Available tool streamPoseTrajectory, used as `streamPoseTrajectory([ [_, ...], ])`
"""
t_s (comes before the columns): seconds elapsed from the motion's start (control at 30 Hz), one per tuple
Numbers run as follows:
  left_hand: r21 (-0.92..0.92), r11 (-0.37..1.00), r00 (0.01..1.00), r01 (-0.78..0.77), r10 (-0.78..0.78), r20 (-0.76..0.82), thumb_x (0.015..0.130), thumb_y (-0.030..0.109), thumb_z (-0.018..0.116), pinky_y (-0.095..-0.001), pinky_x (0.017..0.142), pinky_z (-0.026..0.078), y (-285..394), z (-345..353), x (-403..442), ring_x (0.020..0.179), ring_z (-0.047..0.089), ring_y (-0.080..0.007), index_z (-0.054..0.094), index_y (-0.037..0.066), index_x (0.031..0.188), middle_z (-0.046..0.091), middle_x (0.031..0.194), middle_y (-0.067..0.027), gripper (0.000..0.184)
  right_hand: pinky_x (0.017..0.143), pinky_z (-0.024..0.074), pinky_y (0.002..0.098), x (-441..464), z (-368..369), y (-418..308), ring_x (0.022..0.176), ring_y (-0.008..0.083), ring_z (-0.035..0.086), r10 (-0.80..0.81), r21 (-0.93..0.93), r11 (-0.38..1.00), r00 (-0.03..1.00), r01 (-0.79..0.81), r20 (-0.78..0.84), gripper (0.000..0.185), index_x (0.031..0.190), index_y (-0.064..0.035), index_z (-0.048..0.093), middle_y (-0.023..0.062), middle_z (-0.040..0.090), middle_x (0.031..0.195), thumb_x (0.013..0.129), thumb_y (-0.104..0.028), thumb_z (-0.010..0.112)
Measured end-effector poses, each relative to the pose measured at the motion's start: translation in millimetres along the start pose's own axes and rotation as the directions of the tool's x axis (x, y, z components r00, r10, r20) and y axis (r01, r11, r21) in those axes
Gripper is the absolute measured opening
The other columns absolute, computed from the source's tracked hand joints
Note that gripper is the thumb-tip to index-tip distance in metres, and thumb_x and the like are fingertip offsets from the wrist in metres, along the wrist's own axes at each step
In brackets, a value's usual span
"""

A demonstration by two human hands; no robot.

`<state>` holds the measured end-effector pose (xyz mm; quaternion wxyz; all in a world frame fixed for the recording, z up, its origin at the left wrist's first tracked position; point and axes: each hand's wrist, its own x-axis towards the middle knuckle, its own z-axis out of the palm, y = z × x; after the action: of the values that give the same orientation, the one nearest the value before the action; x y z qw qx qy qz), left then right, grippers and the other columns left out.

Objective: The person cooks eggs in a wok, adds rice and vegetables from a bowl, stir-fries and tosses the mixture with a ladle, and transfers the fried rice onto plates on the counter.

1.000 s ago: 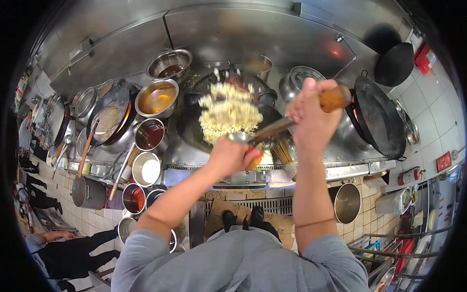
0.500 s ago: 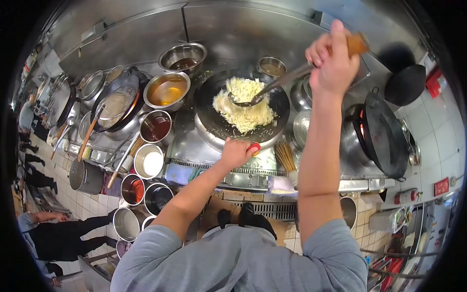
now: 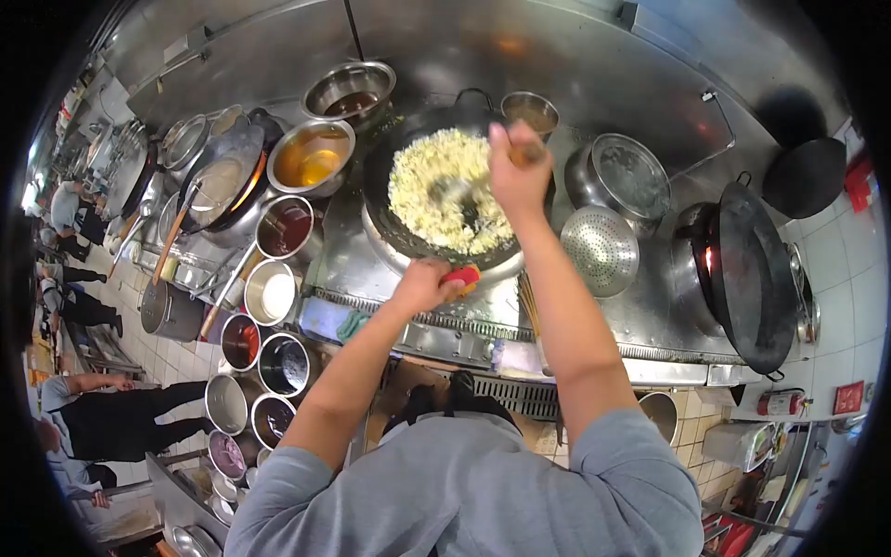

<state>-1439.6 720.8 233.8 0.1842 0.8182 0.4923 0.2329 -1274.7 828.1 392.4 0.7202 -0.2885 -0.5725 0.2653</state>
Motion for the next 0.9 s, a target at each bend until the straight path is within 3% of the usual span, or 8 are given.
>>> streamPoseTrajectory([
  [0.03,-0.008,1.0,1.0,0.014,-0.013,0.019,0.08,0.04,0.071,-0.0453,0.076,0.047,3.5,5.2,-7.4,0.084,0.063,-0.0352,0.064,0.003,0.081,0.065,0.08,-0.0144,0.038,0.05,0.0319,0.0219,10.8,6.1,-13.2,0.055,0.0028,0.041,0.182,0.171,0.967,0.982,-0.189,0.058,0.033,0.066,-0.0086,0.042,-0.0058,0.046,0.062,0.09,-0.006,0.065],
  [0.23,-0.01,0.999,0.995,0.05,-0.051,-0.083,0.08,0.04,0.071,-0.0445,0.08,0.046,3.2,2.7,-4.0,0.084,0.063,-0.0352,0.063,0.002,0.077,0.065,0.078,-0.0144,0.038,0.055,0.0347,0.0242,-41.8,-2.5,-58.7,0.06,0.0065,0.044,0.128,-0.161,0.983,0.955,-0.087,0.269,0.034,0.063,-0.006,0.045,-0.0019,0.045,0.061,0.087,-0.011,0.069],
  [0.3,0.008,0.999,0.998,0.037,-0.037,-0.045,0.08,0.039,0.071,-0.0448,0.076,0.046,2.2,2.0,-0.2,0.081,0.062,-0.0353,0.063,0.003,0.078,0.065,0.079,-0.0151,0.037,0.051,0.0345,0.0243,3.2,-20.0,-15.0,0.055,0.0071,0.043,-0.242,-0.065,0.96,0.923,0.273,0.297,0.033,0.064,-0.0072,0.046,-0.0021,0.044,0.058,0.088,-0.01,0.067],
  [0.37,0.044,0.996,0.997,0.079,-0.079,0.005,0.081,0.04,0.069,-0.0443,0.077,0.045,4.7,1.3,0.0,0.083,0.062,-0.0339,0.063,0.004,0.077,0.065,0.08,-0.0139,0.036,0.046,0.0339,0.0247,59.2,-22.9,-39.1,0.049,0.0072,0.042,0.156,0.059,0.985,0.983,-0.162,0.099,0.029,0.067,-0.0083,0.046,-0.0025,0.044,0.055,0.09,-0.009,0.064],
  [0.5,0.093,0.992,0.996,0.083,-0.084,0.01,0.083,0.04,0.067,-0.0438,0.078,0.043,7.6,-1.1,1.4,0.085,0.062,-0.0326,0.064,0.006,0.078,0.066,0.081,-0.013,0.035,0.043,0.032,0.0243,69.1,-44.4,-20.7,0.044,0.0054,0.037,0.011,0.358,0.934,0.999,0.004,-0.039,0.029,0.07,-0.0099,0.045,-0.0018,0.043,0.053,0.092,-0.011,0.063],
  [0.67,0.078,0.996,0.997,0.054,-0.058,0.049,0.082,0.038,0.069,-0.0442,0.076,0.046,4.5,1.4,-2.7,0.085,0.062,-0.0344,0.064,0.004,0.08,0.065,0.082,-0.0149,0.035,0.041,0.0321,0.0271,90.6,5.3,-22.5,0.043,0.0075,0.038,0.245,0.241,0.921,0.937,-0.305,0.248,0.033,0.068,-0.0117,0.037,-0.0019,0.041,0.052,0.095,-0.009,0.057],
  [0.8,-0.066,0.998,1.0,-0.001,0.003,0.019,0.083,0.037,0.069,-0.0444,0.075,0.049,-9.0,-5.5,3.2,0.084,0.061,-0.0376,0.063,0.002,0.081,0.064,0.083,-0.0178,0.036,0.041,0.0381,0.0281,52.5,20.3,7.1,0.044,0.0104,0.047,-0.007,0.251,0.968,0.99,-0.028,0.139,0.033,0.067,-0.0116,0.041,-0.0004,0.047,0.054,0.092,-0.013,0.062],
  [0.9,-0.04,0.999,0.998,0.009,-0.006,0.066,0.084,0.038,0.068,-0.0452,0.075,0.048,-5.1,-9.4,5.0,0.082,0.061,-0.0385,0.063,0.001,0.081,0.064,0.083,-0.0187,0.036,0.041,0.0377,0.0273,94.0,20.1,8.0,0.044,0.0099,0.046,0.205,-0.008,0.978,0.964,-0.206,0.17,0.028,0.069,-0.0108,0.046,-0.0012,0.047,0.054,0.092,-0.015,0.064],
])
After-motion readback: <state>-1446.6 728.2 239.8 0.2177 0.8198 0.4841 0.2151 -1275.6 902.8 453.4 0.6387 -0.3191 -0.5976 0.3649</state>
